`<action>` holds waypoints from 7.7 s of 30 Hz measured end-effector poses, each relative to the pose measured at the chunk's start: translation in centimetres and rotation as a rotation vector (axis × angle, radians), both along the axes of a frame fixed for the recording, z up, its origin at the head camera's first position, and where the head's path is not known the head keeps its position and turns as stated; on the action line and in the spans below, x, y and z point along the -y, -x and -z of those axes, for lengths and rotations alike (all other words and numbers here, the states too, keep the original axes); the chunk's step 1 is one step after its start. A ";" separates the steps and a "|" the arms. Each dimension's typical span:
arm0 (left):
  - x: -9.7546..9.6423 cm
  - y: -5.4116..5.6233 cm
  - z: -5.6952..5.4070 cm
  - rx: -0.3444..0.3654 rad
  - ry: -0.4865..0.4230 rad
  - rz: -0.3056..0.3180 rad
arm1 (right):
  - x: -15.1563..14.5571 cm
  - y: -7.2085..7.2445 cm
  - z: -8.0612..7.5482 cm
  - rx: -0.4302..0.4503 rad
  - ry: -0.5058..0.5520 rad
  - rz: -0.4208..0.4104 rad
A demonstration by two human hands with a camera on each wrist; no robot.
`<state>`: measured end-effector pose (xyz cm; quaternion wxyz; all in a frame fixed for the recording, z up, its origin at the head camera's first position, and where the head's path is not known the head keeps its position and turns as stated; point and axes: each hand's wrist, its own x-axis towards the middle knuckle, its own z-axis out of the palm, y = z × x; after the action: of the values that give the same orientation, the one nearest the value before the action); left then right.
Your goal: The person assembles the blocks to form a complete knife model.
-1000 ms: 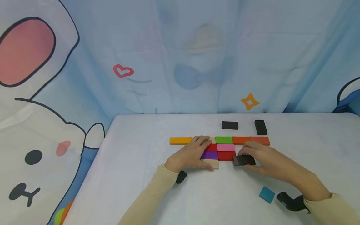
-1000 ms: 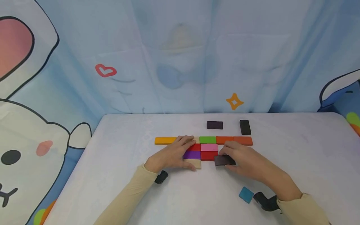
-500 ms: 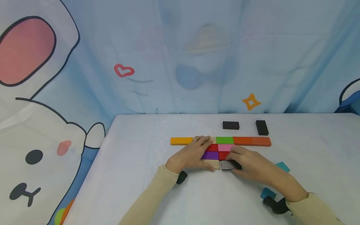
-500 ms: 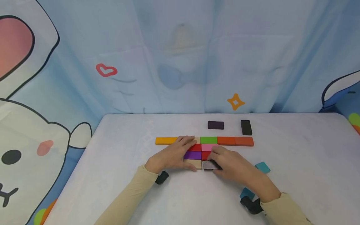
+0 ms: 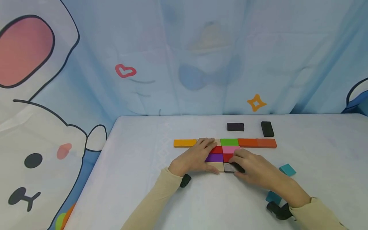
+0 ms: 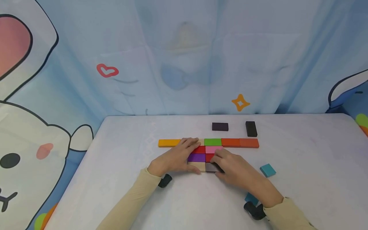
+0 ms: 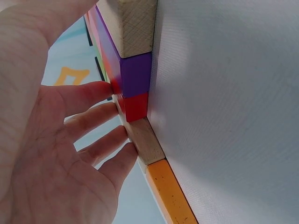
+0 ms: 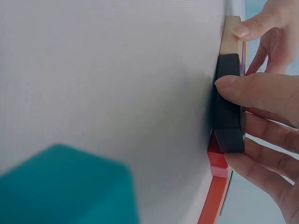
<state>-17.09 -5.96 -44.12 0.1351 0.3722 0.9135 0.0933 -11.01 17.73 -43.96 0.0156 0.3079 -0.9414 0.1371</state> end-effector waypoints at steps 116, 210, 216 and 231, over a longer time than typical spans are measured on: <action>-6.4 0.1 0.0 -0.091 0.106 0.096 | -4.6 14.7 0.5 0.238 0.066 0.112; -6.5 0.4 0.4 -0.045 0.097 0.082 | -6.8 4.8 0.5 -0.095 0.058 0.013; -6.6 0.4 0.3 -0.029 0.110 0.073 | -7.1 5.6 0.5 -0.004 0.068 0.005; -6.6 0.4 0.3 -0.051 0.101 0.090 | -8.9 5.8 0.5 0.080 0.067 0.052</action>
<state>-17.52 0.60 -44.45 0.1343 0.4080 0.9025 0.0313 -16.78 26.64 -44.46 -0.0082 0.2769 -0.9438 0.1805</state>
